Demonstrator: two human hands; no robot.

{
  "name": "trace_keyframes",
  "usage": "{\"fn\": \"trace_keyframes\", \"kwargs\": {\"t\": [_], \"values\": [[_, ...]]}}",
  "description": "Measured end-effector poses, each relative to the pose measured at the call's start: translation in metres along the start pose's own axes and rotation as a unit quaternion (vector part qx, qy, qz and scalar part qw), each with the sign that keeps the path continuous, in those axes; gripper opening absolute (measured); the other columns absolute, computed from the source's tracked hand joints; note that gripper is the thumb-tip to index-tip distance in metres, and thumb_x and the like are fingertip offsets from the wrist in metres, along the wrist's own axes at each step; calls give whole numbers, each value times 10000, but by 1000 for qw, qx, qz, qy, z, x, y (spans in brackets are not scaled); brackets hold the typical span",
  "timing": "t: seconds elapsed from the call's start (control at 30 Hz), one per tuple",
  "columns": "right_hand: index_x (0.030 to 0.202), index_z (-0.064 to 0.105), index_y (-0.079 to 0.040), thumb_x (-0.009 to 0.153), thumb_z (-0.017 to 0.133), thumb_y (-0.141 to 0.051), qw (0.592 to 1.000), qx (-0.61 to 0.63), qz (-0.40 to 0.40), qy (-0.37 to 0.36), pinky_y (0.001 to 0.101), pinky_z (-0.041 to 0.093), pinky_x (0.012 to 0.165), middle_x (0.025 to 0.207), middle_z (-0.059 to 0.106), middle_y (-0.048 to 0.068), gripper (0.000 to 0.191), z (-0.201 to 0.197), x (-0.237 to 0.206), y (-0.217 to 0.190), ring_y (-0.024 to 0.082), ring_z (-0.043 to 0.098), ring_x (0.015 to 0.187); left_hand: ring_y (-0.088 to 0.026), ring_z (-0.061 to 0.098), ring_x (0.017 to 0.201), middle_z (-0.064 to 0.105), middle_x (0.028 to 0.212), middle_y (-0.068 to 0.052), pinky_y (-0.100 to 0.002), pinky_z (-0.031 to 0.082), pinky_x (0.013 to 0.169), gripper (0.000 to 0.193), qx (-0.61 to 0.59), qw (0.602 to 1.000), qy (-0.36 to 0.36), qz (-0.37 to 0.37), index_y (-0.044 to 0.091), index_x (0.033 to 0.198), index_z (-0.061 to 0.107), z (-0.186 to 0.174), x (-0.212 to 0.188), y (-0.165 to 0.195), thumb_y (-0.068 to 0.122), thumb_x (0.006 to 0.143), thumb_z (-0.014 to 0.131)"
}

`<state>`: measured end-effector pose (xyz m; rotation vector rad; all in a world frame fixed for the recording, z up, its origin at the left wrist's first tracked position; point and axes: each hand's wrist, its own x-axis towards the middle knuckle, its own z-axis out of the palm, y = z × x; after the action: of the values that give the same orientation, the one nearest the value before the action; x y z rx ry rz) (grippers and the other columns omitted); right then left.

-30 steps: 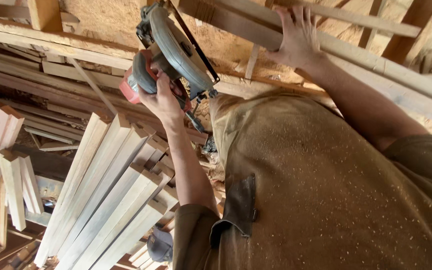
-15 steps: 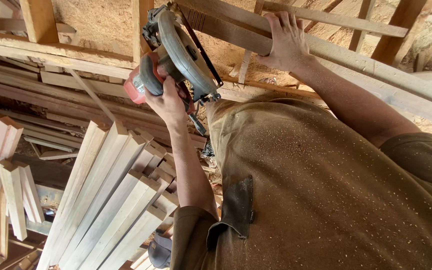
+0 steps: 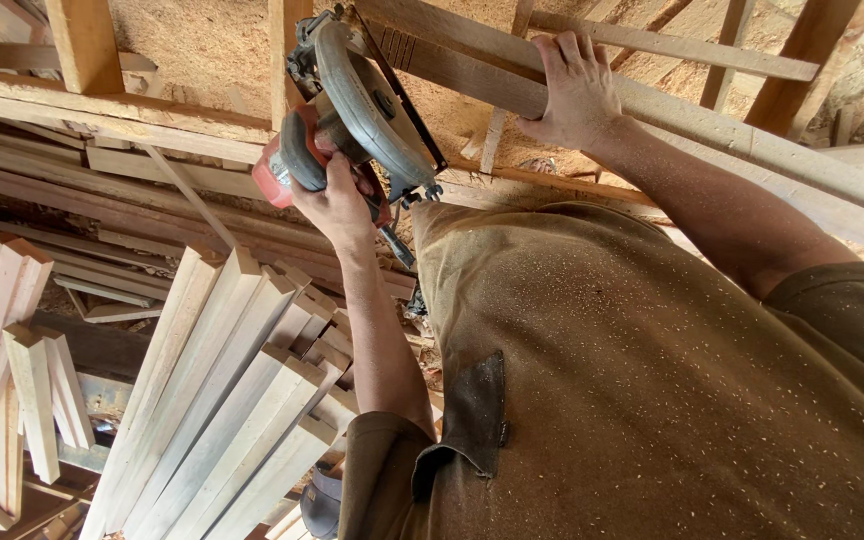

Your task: The person uses a circular saw to cut a long wooden plank resting on a wooden frame. After each cut, the person removes the cut piece and repositions the plank to continue cutting.

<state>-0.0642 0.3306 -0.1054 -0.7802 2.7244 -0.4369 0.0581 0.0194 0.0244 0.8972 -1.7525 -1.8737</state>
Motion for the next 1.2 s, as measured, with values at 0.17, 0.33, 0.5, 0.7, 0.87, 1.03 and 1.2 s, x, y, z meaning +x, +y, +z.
{"fn": "trace_keyframes", "kwargs": {"t": [0.17,0.33,0.5,0.7,0.87,1.03,1.2], "values": [[1539,339,22,773,866,-515,1000,2,-16,12,616,385,1128,1318,413,217,1074,1,0,0,406,448,1295,-63,520,497,600,705,-22,-234,428,435,435,25,1000,-3,9,-70,1321,617,5,6,7,28,898,584],[1521,348,27,756,873,-528,999,-15,-29,23,610,386,1119,1301,415,202,1081,0,0,1,382,453,1280,-59,608,647,694,908,-35,-223,496,560,487,98,993,2,67,-39,1436,578,9,14,14,68,961,595],[1505,369,22,751,863,-522,999,-28,-32,27,567,426,1083,1267,424,186,1053,-1,-1,1,352,476,1238,-134,572,698,627,933,-116,-273,473,609,542,108,994,21,6,-20,1430,558,9,19,12,118,907,585],[1498,391,13,745,859,-495,998,-25,-34,37,546,437,1057,1240,436,173,1022,-2,0,1,331,489,1205,-233,685,1207,682,1322,-164,-373,531,1068,543,131,988,11,78,-22,1422,570,4,34,1,105,894,584],[1494,396,3,752,852,-493,998,-23,-34,37,538,446,1034,1220,433,172,1003,-4,-2,-1,330,494,1178,-241,661,1274,674,1370,-169,-377,502,1123,534,133,985,3,108,-16,1432,584,4,41,-5,88,908,570],[1491,391,6,754,850,-504,999,-14,-28,43,541,474,999,1220,432,174,1007,-5,-3,0,342,494,1171,-218,669,1043,690,1225,-186,-346,541,939,552,102,993,29,57,-20,1434,583,6,51,-7,81,890,577],[1504,393,-5,764,837,-551,999,-22,-24,30,567,472,1025,1250,444,169,1021,4,-1,2,340,484,1209,-150,711,984,712,1185,-134,-296,610,839,521,80,991,14,110,-34,1399,599,15,70,-2,135,907,593]]}}
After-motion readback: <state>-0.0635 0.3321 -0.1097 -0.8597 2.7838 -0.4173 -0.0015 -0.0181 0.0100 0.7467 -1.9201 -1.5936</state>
